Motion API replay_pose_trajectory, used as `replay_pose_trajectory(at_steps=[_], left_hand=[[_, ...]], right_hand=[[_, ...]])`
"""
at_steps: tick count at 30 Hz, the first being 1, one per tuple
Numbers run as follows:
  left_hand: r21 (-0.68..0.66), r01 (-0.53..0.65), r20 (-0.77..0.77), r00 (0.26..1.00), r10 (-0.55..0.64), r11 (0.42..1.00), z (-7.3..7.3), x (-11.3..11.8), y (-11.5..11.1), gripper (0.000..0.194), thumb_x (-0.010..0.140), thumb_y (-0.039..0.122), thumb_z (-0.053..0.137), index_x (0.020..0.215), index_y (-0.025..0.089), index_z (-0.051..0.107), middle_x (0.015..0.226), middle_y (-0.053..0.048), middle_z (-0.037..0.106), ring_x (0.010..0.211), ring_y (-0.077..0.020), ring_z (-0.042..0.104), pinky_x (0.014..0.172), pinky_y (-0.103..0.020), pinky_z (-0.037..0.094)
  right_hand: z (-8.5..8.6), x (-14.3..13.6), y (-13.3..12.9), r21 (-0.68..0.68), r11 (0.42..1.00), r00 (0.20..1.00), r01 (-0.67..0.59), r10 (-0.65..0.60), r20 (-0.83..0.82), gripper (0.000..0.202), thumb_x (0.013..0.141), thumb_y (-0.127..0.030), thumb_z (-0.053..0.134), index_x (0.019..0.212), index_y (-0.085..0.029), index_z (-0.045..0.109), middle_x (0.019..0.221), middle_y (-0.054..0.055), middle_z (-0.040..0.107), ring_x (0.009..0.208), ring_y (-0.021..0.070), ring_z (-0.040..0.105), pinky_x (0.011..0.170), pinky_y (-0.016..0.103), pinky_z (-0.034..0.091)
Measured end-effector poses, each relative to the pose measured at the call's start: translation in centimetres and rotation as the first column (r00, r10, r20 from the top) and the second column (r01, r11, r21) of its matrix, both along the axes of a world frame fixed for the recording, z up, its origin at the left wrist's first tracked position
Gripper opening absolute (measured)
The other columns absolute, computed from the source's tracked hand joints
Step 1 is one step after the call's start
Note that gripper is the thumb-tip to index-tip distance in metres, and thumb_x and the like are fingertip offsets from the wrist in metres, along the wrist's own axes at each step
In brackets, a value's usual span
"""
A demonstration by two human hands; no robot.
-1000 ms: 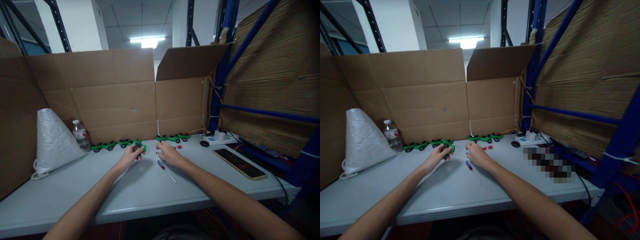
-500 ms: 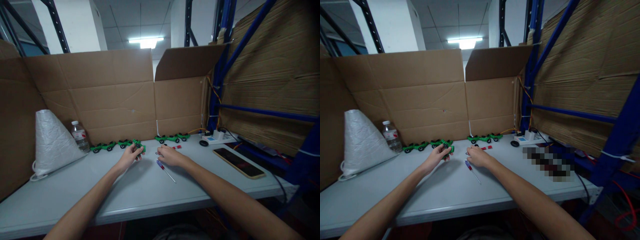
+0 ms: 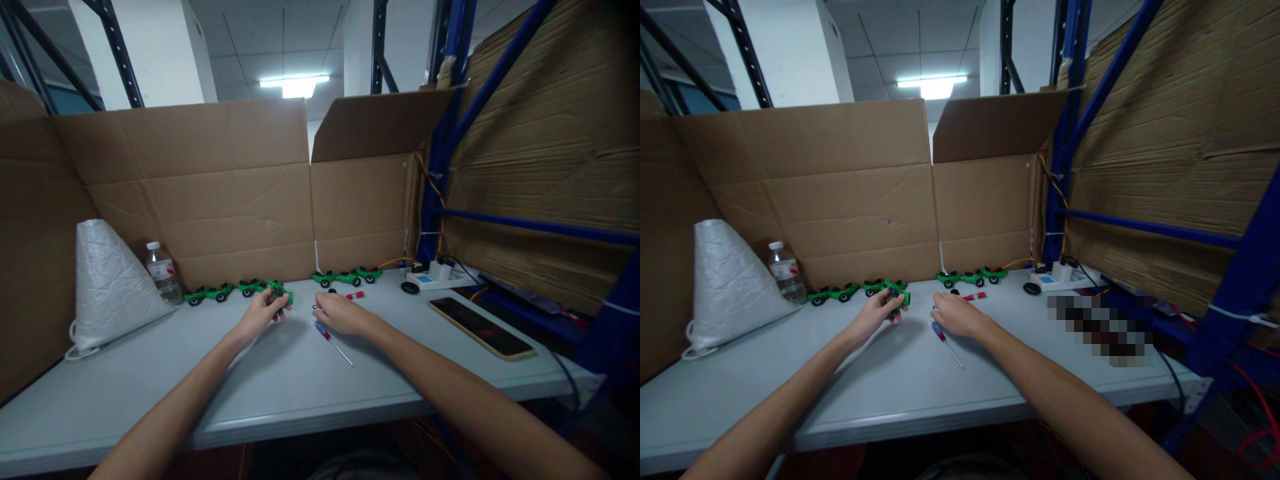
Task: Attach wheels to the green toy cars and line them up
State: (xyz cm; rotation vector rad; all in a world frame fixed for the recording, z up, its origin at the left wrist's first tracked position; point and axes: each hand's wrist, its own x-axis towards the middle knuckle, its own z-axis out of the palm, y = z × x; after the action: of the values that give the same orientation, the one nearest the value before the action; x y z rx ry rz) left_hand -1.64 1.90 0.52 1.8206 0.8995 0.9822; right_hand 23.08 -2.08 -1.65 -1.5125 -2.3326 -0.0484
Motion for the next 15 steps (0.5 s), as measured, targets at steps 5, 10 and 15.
replay_pose_trajectory(at_steps=[5, 10, 15], left_hand=[[-0.019, 0.012, 0.019, 1.000, -0.012, 1.000, 0.1, 0.1, -0.2, 0.047, 0.085, 0.061, 0.073, 0.095, 0.016, 0.062, 0.091, -0.008, 0.074, 0.066, -0.0149, 0.062, 0.060, -0.028, 0.046], [-0.080, 0.027, 0.061, 0.998, -0.022, 0.996, 0.2, 0.1, -0.6, 0.046, 0.085, 0.059, 0.075, 0.097, 0.015, 0.062, 0.092, -0.008, 0.074, 0.069, -0.0148, 0.062, 0.063, -0.028, 0.048], [-0.169, 0.107, 0.136, 0.987, -0.084, 0.980, 0.2, 0.1, -0.6, 0.046, 0.086, 0.056, 0.076, 0.098, 0.014, 0.064, 0.093, -0.008, 0.072, 0.070, -0.0144, 0.063, 0.062, -0.027, 0.045]], right_hand=[[0.4, -0.4, -0.1, 0.086, 0.996, 0.984, -0.005, 0.020, -0.174, 0.013, 0.105, -0.028, 0.051, 0.111, -0.018, 0.056, 0.103, 0.010, 0.068, 0.091, 0.0214, 0.062, 0.080, 0.030, 0.040], [0.7, -0.9, -0.1, 0.232, 0.970, 0.904, -0.076, 0.165, -0.394, 0.015, 0.105, -0.027, 0.051, 0.119, -0.019, 0.053, 0.109, 0.008, 0.065, 0.091, 0.0191, 0.061, 0.083, 0.030, 0.044], [0.7, -1.3, -0.1, 0.334, 0.919, 0.826, -0.210, 0.350, -0.442, 0.016, 0.105, -0.026, 0.053, 0.120, -0.021, 0.054, 0.110, 0.007, 0.063, 0.088, 0.0182, 0.062, 0.084, 0.032, 0.047]])
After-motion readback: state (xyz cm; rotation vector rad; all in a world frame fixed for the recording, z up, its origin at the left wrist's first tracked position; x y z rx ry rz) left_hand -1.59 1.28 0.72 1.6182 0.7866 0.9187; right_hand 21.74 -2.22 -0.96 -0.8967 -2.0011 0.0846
